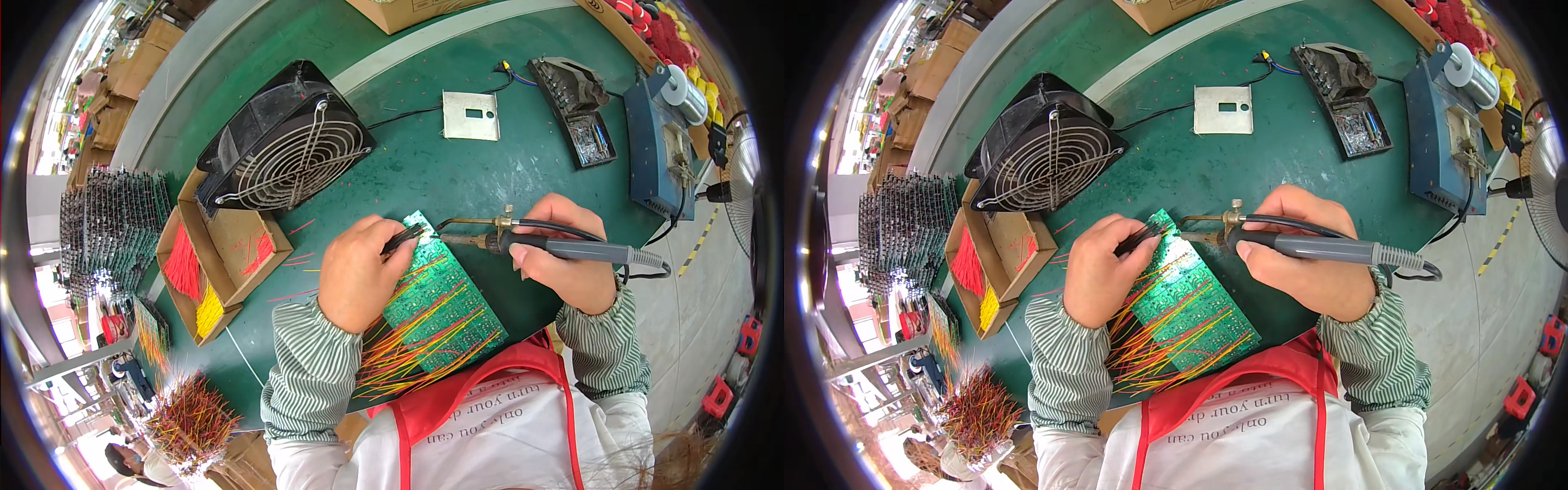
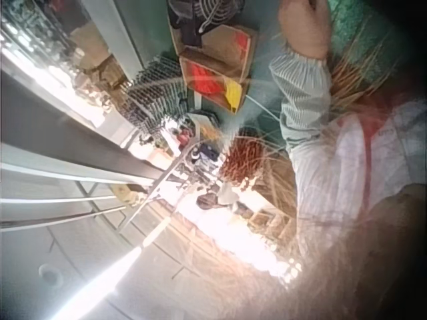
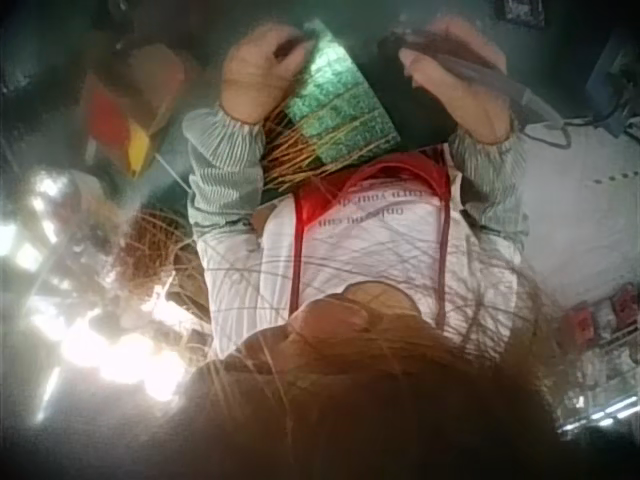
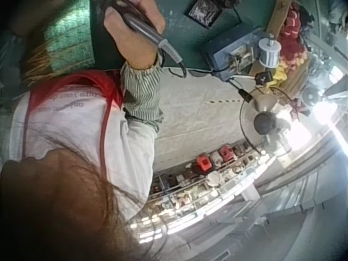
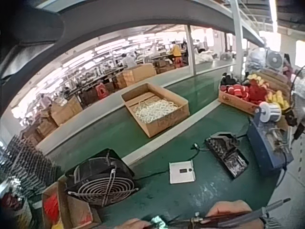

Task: The person solders multiple wires onto circuit boards at an industrial workbench. This is done using a soldering iron and solder wire.

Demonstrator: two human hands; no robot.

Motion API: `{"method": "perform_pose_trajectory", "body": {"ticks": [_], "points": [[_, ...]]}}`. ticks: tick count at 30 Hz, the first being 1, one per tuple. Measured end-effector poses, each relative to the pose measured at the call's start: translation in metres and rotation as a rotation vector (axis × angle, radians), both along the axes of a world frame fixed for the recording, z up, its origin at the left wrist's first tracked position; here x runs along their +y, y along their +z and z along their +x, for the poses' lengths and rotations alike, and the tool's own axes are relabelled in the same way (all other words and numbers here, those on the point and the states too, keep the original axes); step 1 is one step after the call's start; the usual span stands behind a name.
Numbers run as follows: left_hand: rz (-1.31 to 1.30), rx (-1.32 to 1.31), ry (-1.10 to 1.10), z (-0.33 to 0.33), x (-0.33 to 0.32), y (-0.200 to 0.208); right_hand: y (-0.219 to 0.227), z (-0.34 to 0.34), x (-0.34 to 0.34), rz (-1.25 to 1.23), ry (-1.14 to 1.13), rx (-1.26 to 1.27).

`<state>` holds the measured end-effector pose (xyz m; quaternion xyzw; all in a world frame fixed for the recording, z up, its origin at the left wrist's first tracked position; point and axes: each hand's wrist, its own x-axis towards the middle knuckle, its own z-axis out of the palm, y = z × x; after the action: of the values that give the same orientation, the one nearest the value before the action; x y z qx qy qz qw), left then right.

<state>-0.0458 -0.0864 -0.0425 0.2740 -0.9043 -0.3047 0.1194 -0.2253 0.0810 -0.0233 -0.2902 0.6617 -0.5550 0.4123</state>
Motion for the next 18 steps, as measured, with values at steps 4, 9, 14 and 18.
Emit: {"method": "perform_pose_trajectory", "body": {"ticks": [4, 9, 14, 18], "points": [[0.038, 0.002, -0.01, -0.002, -0.0014, -0.0028, -0.0015, -0.0011, -0.0024, 0.0, -0.005, 0.019], [0.051, 0.006, -0.005, -0.0021, -0.0015, -0.0035, -0.001, -0.0024, -0.0044, 0.018, 0.026, 0.024], [0.076, -0.051, -0.004, -0.0017, -0.0019, -0.0026, 0.0013, -0.0031, -0.0003, -0.001, 0.001, 0.019], [0.086, -0.052, 0.001, -0.0012, -0.0014, -0.003, 0.004, -0.0027, 0.005, -0.002, -0.009, 0.03]]}}
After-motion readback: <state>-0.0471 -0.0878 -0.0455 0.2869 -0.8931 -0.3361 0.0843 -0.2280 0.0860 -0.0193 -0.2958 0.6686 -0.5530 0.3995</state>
